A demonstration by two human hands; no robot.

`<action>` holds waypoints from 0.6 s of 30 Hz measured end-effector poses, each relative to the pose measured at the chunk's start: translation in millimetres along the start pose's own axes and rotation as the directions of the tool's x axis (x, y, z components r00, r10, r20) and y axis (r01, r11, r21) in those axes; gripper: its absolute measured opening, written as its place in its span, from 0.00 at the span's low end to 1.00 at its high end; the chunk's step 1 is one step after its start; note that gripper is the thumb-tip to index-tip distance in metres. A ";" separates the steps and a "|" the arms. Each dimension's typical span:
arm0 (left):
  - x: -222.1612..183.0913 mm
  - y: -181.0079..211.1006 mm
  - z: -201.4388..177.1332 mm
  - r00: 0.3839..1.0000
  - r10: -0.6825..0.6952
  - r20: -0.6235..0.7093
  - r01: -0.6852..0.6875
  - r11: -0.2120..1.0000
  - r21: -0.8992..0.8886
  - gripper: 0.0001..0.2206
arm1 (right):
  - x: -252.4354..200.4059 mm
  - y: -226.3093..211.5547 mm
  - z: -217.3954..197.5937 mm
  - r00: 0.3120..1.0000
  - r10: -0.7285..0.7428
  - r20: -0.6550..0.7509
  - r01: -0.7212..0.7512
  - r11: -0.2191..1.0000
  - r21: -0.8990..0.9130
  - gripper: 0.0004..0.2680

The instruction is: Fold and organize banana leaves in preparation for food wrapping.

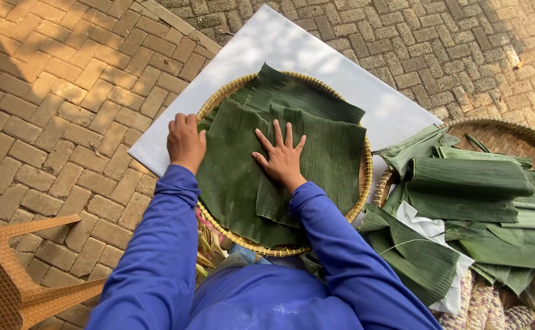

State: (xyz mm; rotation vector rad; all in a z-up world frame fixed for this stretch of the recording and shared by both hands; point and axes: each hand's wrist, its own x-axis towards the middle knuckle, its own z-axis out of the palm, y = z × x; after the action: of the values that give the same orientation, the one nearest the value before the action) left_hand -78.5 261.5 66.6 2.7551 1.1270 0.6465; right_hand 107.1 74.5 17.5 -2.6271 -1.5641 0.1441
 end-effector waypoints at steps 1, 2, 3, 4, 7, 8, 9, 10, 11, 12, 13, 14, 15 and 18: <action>3.5 -6.4 1.9 0.992 -0.090 0.090 0.095 0.994 -0.053 0.18 | -1.5 0.3 0.0 0.999 -0.006 -0.038 0.006 1.000 0.011 0.25; 9.0 -14.4 2.4 0.969 -0.170 0.180 0.189 0.977 -0.094 0.21 | -0.9 -1.2 -0.5 0.997 -0.011 -0.081 0.013 1.000 0.025 0.25; 7.2 -16.2 11.7 0.969 -0.169 0.180 0.188 0.978 -0.094 0.21 | -1.2 -1.3 -0.7 0.997 -0.010 -0.081 0.012 1.000 0.026 0.25; 6.0 -17.6 21.0 0.965 -0.166 0.203 0.189 0.977 -0.099 0.21 | -1.5 -1.2 -0.7 0.995 -0.008 -0.095 0.011 1.000 0.025 0.25; 7.9 -22.3 45.4 0.955 -0.186 0.231 0.216 0.970 -0.112 0.21 | -0.9 -2.6 -0.9 0.993 -0.005 -0.120 0.009 0.999 0.033 0.25; 7.7 -22.5 53.7 0.947 -0.212 0.240 0.246 0.962 -0.121 0.20 | -2.7 -2.3 -0.4 0.992 -0.006 -0.127 0.011 0.999 0.039 0.25; 9.2 -23.6 56.0 0.947 -0.207 0.244 0.242 0.963 -0.121 0.20 | -3.4 -2.7 0.2 0.992 0.000 -0.125 0.005 0.999 0.041 0.25; 12.1 -24.0 58.7 0.955 -0.183 0.233 0.219 0.965 -0.142 0.19 | -3.3 -2.2 -0.1 0.992 -0.001 -0.128 0.006 0.999 0.038 0.25; 14.9 -24.3 61.1 0.962 -0.158 0.222 0.196 0.967 -0.163 0.20 | -3.4 -1.8 -0.6 0.991 -0.002 -0.130 0.007 0.999 0.034 0.25; 19.1 -17.5 45.3 0.963 -0.151 0.223 0.190 0.968 -0.165 0.20 | -3.1 -1.1 -1.0 0.991 0.004 -0.132 0.000 0.999 0.035 0.25; 23.3 -10.6 29.5 0.949 -0.121 0.292 0.197 0.949 -0.247 0.22 | -2.9 -0.4 -1.4 0.989 -0.003 -0.145 0.009 0.999 0.039 0.25; 28.0 -5.2 12.8 0.931 -0.086 0.356 0.209 0.923 -0.324 0.24 | -1.5 -1.0 -1.5 0.987 -0.012 -0.159 0.020 0.999 0.044 0.26; 33.2 -4.1 9.6 0.931 -0.080 0.355 0.203 0.924 -0.324 0.24 | -0.8 -0.8 -3.4 0.987 -0.007 -0.162 0.014 0.999 0.047 0.26; 35.7 -4.9 2.2 0.853 0.036 0.520 0.169 0.924 -0.342 0.29 | -4.0 -3.0 -2.5 0.996 0.003 -0.093 0.001 0.999 0.041 0.26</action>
State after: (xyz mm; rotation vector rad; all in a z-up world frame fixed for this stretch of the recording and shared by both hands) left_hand -58.1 289.7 75.8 2.3262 0.8581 0.0696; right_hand 102.9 72.4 20.6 -2.5641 -1.5136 0.0523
